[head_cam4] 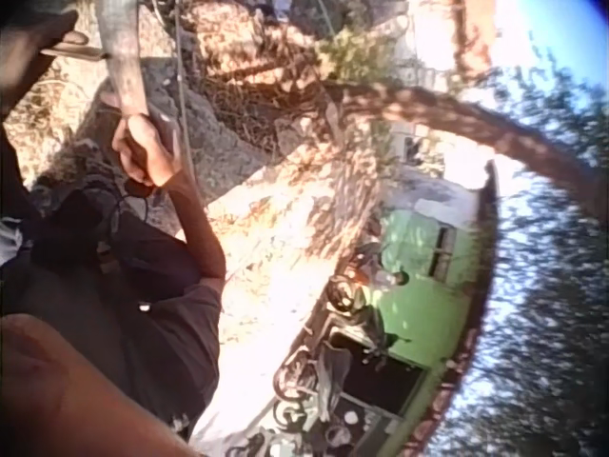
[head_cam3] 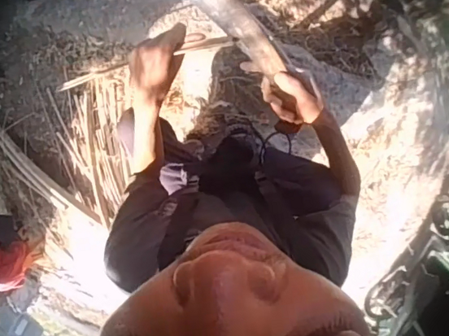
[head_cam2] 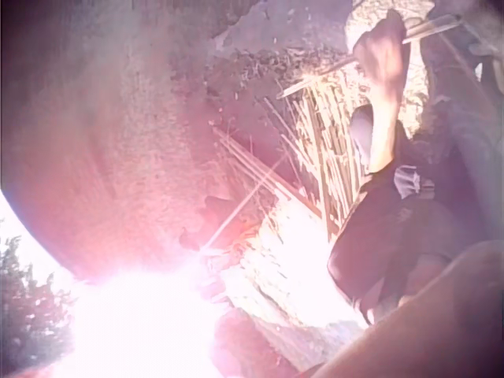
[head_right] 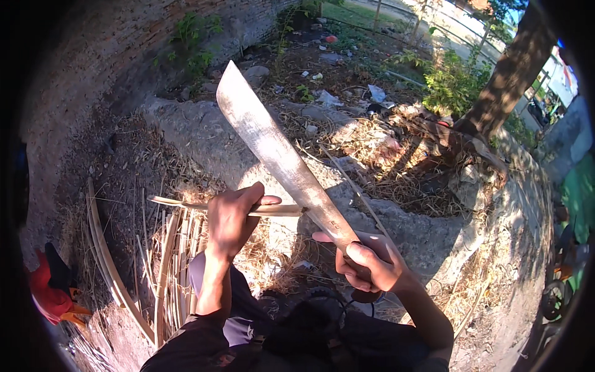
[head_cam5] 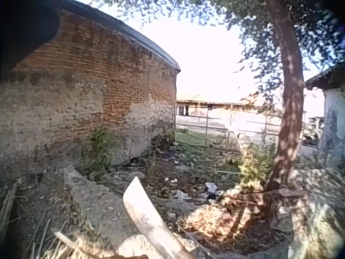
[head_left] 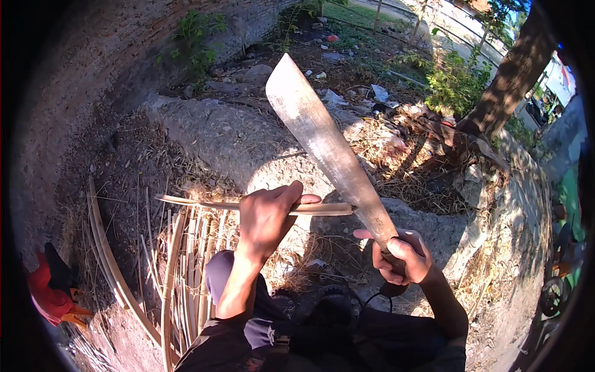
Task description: The person breaks a bamboo strip by hand, trims it with a utility knife, cuts and shapes bamboo pieces using a machete, and separates thin bamboo strips by hand.
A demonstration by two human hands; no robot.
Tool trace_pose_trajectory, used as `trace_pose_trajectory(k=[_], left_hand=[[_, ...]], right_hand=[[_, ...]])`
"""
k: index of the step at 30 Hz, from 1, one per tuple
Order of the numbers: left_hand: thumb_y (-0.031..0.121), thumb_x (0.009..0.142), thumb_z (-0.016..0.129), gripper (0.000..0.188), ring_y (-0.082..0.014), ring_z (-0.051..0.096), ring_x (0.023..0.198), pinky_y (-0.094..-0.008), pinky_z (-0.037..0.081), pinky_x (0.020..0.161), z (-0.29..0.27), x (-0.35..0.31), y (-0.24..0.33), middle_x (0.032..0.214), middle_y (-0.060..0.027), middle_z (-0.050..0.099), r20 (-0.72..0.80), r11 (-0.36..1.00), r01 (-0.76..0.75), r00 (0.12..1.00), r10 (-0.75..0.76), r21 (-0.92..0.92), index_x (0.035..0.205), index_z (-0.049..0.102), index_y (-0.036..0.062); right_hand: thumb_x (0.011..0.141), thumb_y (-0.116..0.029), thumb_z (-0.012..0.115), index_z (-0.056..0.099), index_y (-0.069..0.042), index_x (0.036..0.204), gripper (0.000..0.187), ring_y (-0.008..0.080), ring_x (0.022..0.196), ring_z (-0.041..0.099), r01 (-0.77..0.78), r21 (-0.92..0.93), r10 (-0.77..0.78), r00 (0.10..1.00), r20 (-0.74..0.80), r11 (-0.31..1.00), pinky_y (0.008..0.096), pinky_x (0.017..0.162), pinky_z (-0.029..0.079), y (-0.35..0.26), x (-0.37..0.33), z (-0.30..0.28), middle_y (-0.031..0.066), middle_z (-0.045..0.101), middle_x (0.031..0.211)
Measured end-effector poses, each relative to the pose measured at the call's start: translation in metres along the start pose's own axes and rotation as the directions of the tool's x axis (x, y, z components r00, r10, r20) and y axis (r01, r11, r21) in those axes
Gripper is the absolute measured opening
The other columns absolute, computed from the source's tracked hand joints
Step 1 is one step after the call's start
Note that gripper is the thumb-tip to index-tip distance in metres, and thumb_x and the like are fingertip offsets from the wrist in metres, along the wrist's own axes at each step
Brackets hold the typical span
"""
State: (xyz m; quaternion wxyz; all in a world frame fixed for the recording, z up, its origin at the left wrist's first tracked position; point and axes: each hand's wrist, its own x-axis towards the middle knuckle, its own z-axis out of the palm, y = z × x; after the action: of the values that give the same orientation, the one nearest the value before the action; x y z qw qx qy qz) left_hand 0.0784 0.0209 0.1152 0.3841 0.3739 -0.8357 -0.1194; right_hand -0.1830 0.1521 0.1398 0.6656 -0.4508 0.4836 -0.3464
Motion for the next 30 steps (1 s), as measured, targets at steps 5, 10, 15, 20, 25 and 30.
trace_pose_trajectory(k=[5, 10, 15, 20, 25, 30], left_hand=[[-0.008, 0.079, 0.065, 0.018, -0.0346, 0.074, 0.079, -0.0417, 0.055, 0.062, 0.016, -0.004, 0.001, 0.093, -0.0116, 0.078, 0.060, 0.994, 0.058, 0.997, -0.053, -0.087, 0.090, 0.059, 0.0057], [-0.006, 0.081, 0.069, 0.015, -0.0325, 0.075, 0.075, -0.0388, 0.056, 0.060, 0.027, -0.005, -0.001, 0.085, -0.0125, 0.077, 0.012, 0.988, 0.068, 0.998, -0.067, -0.141, 0.085, 0.059, 0.0035], [0.005, 0.086, 0.071, 0.015, -0.0320, 0.073, 0.070, -0.0406, 0.053, 0.053, 0.023, -0.009, 0.002, 0.084, -0.0076, 0.077, -0.070, 0.971, -0.015, 0.998, -0.002, -0.240, 0.094, 0.058, 0.0078], [0.012, 0.091, 0.073, 0.011, -0.0351, 0.072, 0.077, -0.0453, 0.052, 0.061, 0.029, -0.005, 0.004, 0.080, -0.0129, 0.072, 0.013, 0.983, 0.002, 1.000, 0.000, -0.185, 0.093, 0.062, 0.0078], [0.005, 0.080, 0.076, 0.029, -0.0341, 0.070, 0.073, -0.0463, 0.052, 0.062, 0.037, -0.012, -0.019, 0.077, -0.0109, 0.068, -0.026, 0.993, 0.111, 0.994, -0.110, 0.045, 0.104, 0.060, 0.0081], [0.028, 0.079, 0.084, 0.037, -0.0312, 0.069, 0.069, -0.0425, 0.052, 0.061, 0.034, -0.008, -0.010, 0.076, -0.0081, 0.067, -0.043, 0.989, 0.103, 0.994, -0.099, 0.105, 0.095, 0.057, 0.0089]], right_hand=[[0.104, -0.035, 0.047, 0.040, 0.014, 0.148, 0.067, 0.0093, 0.046, 0.042, 0.080, 0.164, -0.075, 0.997, -0.034, 0.983, 0.0251, 0.042, 0.035, 0.004, 0.001, 0.007, 0.0055, 0.049, 0.071], [0.101, -0.018, 0.047, 0.059, 0.008, 0.116, 0.032, 0.0061, 0.051, 0.045, 0.274, -0.186, -0.299, 0.947, -0.120, 0.943, 0.0245, 0.046, 0.037, -0.008, -0.010, 0.012, 0.0036, 0.052, 0.069], [0.101, -0.024, 0.048, 0.046, 0.014, 0.136, 0.052, 0.0087, 0.049, 0.043, 0.192, 0.181, -0.194, 0.981, -0.002, 0.965, 0.0256, 0.043, 0.035, -0.007, -0.013, 0.019, 0.0059, 0.049, 0.069], [0.106, -0.040, 0.050, 0.036, 0.012, 0.151, 0.070, 0.0101, 0.048, 0.043, 0.217, -0.034, -0.219, 0.954, -0.204, 0.976, 0.0263, 0.042, 0.037, 0.000, -0.007, 0.026, 0.0056, 0.048, 0.071], [0.106, -0.046, 0.050, 0.037, 0.018, 0.146, 0.076, 0.0114, 0.042, 0.045, 0.503, -0.220, -0.549, 0.757, -0.356, 0.836, 0.0260, 0.040, 0.040, -0.002, -0.009, 0.013, 0.0062, 0.052, 0.067], [0.106, -0.045, 0.052, 0.040, 0.018, 0.143, 0.074, 0.0106, 0.041, 0.045, 0.547, -0.262, -0.607, 0.718, -0.341, 0.795, 0.0231, 0.040, 0.039, 0.001, -0.013, -0.003, 0.0081, 0.054, 0.065]])
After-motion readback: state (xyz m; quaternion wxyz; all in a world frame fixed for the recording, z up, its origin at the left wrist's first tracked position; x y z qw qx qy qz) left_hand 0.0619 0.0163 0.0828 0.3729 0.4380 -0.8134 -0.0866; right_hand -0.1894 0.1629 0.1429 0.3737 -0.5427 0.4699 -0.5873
